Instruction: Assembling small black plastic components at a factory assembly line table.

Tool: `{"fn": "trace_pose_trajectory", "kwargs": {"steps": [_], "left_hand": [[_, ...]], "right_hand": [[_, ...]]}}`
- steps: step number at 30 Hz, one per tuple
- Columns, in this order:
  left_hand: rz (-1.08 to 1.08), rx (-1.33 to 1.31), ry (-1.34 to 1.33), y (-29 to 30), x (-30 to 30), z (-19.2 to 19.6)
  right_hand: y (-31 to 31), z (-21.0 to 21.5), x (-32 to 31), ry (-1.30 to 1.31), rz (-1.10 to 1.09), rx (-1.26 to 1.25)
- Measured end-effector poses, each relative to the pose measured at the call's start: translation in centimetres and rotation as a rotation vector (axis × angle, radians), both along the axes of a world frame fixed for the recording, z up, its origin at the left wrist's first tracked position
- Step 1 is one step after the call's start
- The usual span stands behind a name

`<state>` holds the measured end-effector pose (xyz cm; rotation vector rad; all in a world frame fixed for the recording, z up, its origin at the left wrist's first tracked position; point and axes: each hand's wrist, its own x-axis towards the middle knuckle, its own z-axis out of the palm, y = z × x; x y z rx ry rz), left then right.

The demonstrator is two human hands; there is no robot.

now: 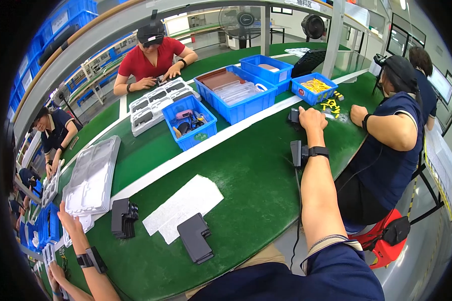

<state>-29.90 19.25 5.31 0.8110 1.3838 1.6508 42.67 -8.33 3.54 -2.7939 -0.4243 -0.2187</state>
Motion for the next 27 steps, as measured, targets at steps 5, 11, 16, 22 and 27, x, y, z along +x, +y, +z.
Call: {"fn": "trace_pose_trajectory", "kwargs": {"steps": [5,11,16,22,27], "left_hand": [[-0.030,0.615,0.225,-4.9,6.0,2.3],[-1.022,0.551,0.634,-17.5,19.6,3.0],[-1.335,0.766,1.213,-23.4,22.5,1.0],[-1.413,0.816,1.224,-24.1,23.1,-0.1],[-1.390,0.799,1.241,-24.8,22.1,0.3]], "right_hand": [[0.3,1.1,-1.8,0.103,0.102,-0.021],[0.1,0.5,-0.8,0.206,0.330,-0.158],[1.9,2.5,-6.0,0.263,0.557,-0.160],[3.4,2.8,-12.2,0.134,0.900,-0.264],[3.9,1.9,-15.0,0.131,1.057,-0.135]]}}
